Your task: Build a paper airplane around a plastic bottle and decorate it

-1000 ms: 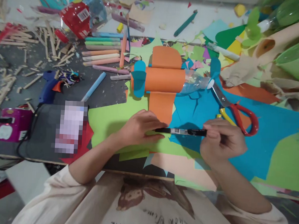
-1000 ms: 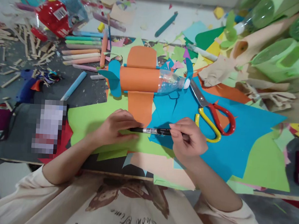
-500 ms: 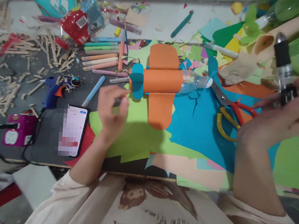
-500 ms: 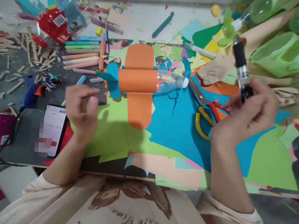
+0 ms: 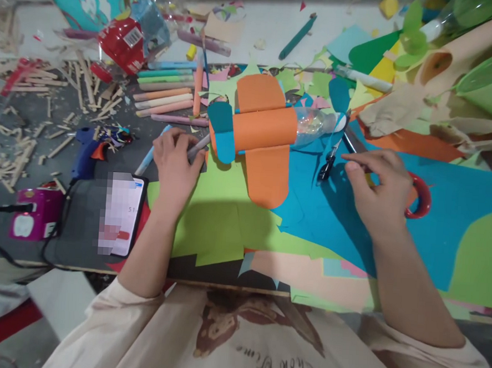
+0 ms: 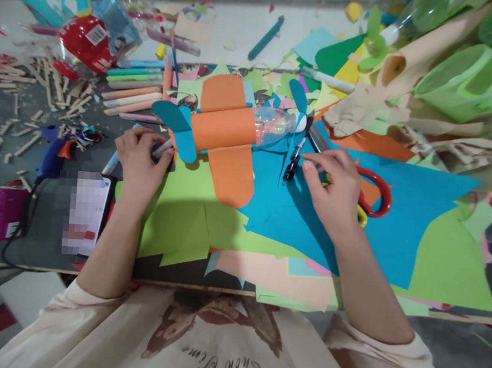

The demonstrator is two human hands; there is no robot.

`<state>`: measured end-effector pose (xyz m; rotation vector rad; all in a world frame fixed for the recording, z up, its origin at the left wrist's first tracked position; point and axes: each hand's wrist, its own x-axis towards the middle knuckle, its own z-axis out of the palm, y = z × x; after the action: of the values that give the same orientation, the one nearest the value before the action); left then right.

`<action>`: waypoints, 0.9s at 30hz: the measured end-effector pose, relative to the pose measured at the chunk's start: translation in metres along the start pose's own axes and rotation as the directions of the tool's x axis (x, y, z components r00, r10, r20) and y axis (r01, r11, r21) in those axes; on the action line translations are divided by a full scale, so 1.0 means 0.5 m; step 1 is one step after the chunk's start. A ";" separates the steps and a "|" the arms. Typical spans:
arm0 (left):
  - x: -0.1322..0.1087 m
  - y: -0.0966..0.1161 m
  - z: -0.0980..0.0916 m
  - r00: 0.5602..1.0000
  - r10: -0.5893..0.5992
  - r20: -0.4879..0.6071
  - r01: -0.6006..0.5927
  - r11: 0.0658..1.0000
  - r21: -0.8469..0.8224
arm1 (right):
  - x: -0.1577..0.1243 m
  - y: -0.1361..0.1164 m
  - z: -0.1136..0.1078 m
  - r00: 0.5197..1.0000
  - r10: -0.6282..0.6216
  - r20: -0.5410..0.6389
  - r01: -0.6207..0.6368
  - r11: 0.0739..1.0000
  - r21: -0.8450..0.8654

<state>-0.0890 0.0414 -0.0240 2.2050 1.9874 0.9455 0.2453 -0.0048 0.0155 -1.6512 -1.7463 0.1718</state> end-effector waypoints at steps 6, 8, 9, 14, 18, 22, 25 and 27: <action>0.006 0.013 -0.013 0.997 -0.053 0.065 0.055 0.998 -0.029 | -0.001 0.001 0.004 0.999 -0.012 0.035 0.011 0.999 0.039; 0.008 0.020 -0.018 0.998 -0.057 -0.008 0.056 0.993 -0.104 | -0.003 0.001 0.007 0.997 -0.032 0.071 0.028 0.998 0.048; 0.009 0.024 -0.022 0.997 -0.070 -0.038 0.063 0.984 -0.166 | -0.004 -0.001 0.009 0.994 -0.060 0.090 0.055 0.997 0.057; 0.014 0.060 -0.065 0.962 -0.109 -0.250 0.004 0.922 -0.386 | -0.020 -0.029 0.019 0.923 -0.321 0.213 0.299 0.945 0.130; 0.005 0.103 -0.143 0.997 -0.005 -0.072 -0.013 0.969 -0.245 | -0.053 -0.051 0.010 0.861 -0.342 0.376 0.333 0.939 0.093; -0.010 0.128 -0.186 0.991 0.113 -0.071 -0.125 0.970 -0.210 | -0.106 -0.046 -0.003 0.873 -0.229 0.430 0.264 0.964 -0.023; -0.027 0.139 -0.169 0.936 0.353 -0.013 -0.343 0.902 -0.262 | -0.141 -0.035 -0.006 0.885 -0.157 0.438 0.255 0.951 -0.173; -0.042 0.153 -0.142 0.840 0.484 0.245 -0.377 0.846 -0.376 | -0.154 -0.029 -0.006 0.886 -0.138 0.443 0.245 0.950 -0.193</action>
<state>-0.0524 -0.0179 0.0563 2.4636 1.1185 0.7782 0.2293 -0.0787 -0.0052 -1.6845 -2.3345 0.2469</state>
